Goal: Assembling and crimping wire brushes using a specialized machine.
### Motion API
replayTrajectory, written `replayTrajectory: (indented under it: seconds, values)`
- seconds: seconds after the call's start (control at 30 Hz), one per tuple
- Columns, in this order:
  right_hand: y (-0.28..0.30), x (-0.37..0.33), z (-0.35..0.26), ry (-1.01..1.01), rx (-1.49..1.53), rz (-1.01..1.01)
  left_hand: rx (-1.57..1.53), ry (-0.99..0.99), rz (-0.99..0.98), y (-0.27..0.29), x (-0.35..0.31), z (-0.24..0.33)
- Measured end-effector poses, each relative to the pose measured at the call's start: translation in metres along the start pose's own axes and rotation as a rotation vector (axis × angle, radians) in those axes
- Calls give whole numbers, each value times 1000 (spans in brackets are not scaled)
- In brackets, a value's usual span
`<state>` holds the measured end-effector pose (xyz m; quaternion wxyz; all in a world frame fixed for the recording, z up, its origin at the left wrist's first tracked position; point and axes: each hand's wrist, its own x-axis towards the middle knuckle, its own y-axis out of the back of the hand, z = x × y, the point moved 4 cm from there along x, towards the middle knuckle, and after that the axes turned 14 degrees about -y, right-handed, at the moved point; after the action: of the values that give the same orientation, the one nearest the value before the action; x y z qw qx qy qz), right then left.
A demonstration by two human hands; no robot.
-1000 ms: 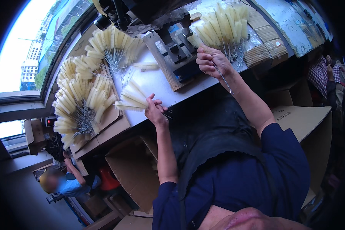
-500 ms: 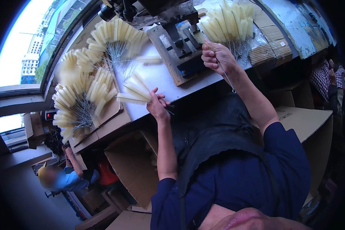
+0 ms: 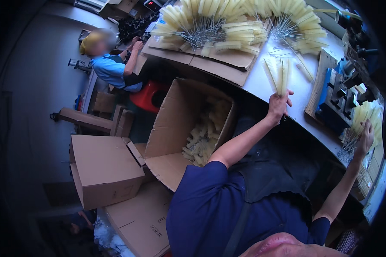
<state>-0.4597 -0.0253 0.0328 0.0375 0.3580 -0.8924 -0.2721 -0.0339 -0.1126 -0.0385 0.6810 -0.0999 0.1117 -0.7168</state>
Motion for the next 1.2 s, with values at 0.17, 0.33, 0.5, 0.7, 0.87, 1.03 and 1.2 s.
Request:
replayTrajectory:
  seconds: [0.17,0.33,0.5,0.7,0.87,1.03,1.2]
  values:
    - [-12,-44,-17,216,199,266,-95,-3,-54,-6,-20,17]
    - [-109,-153,-71,31,295,-439,-98,49,-287,-41,-52,32]
    - [-156,-165,-43,-85,469,-788,-99,64,-477,-63,-85,25]
    - [-150,-167,-52,-189,836,-500,-180,58,-475,-55,-99,14]
    - [-120,-165,-53,-212,790,-501,-99,96,-312,-33,-79,11]
    - [-113,-173,-49,-235,773,-504,-34,95,-212,-16,-54,10]
    - [-116,-171,-41,-255,806,-529,86,40,-175,-9,-40,15]
